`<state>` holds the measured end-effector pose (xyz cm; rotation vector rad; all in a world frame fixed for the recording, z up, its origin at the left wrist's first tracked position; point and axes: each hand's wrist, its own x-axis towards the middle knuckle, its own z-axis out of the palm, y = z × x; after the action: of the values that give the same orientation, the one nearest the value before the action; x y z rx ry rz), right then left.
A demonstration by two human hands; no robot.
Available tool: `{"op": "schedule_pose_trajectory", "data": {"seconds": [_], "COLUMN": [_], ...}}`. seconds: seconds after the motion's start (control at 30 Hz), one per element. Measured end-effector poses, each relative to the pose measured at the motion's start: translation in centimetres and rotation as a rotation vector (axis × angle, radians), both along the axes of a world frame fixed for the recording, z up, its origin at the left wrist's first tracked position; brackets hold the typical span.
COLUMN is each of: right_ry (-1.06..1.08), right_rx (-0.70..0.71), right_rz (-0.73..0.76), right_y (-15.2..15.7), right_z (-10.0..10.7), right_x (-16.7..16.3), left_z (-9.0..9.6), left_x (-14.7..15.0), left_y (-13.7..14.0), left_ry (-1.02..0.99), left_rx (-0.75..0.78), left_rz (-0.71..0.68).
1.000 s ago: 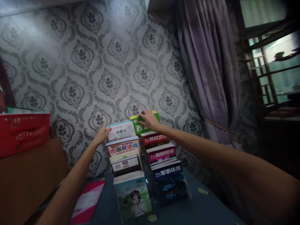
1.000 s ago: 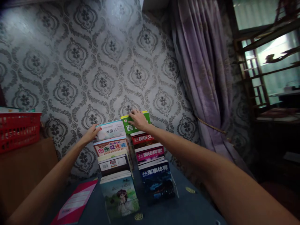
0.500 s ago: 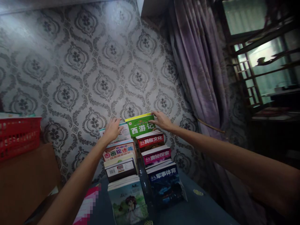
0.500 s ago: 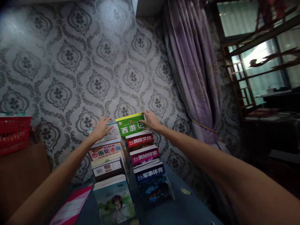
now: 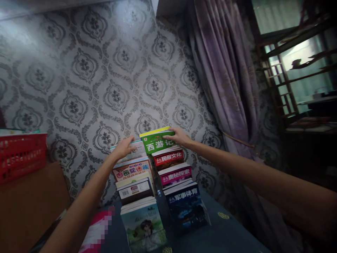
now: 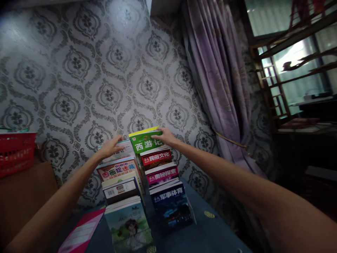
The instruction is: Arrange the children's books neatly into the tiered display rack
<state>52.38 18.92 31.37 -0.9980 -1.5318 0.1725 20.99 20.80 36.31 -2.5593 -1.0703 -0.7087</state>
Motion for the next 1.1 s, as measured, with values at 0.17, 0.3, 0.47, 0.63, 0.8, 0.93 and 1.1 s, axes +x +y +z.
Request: {"op": "schedule_pose_trajectory", "data": {"seconds": [0.17,0.3,0.47,0.63,0.8,0.93,1.1], "right_ry": [0.33,0.447,0.496,0.424,0.511,0.55,0.597], "right_rx": [-0.21,-0.162,-0.081,-0.024,0.063,0.133,0.236], "right_rz": [0.346,0.408,0.417,0.385,0.348,0.325,0.278], "right_y": [0.3,0.6,1.3,1.7,1.4,0.3,-0.5], "right_z": [0.8,0.7,1.7,3.3,5.4,7.7,8.7], "right_x": [-0.7,-1.5,-2.6,-3.1,-2.7,-2.5,-3.1], "left_z": [-0.1,-0.2,-0.3,-0.4,-0.4,-0.5,-0.6], "left_x": [-0.8,-1.2,-1.3,-1.4,-1.4,-1.6,-1.8], "left_y": [-0.4,-0.5,-0.9,-0.7,-0.6,-0.5,-0.4], "left_ry": [-0.018,-0.019,-0.027,-0.011,0.005,0.015,0.023], "left_rx": [-0.042,-0.066,-0.06,-0.05,-0.044,-0.028,-0.005], "left_rz": [-0.101,-0.163,-0.172,-0.169,-0.167,-0.145,-0.157]}}
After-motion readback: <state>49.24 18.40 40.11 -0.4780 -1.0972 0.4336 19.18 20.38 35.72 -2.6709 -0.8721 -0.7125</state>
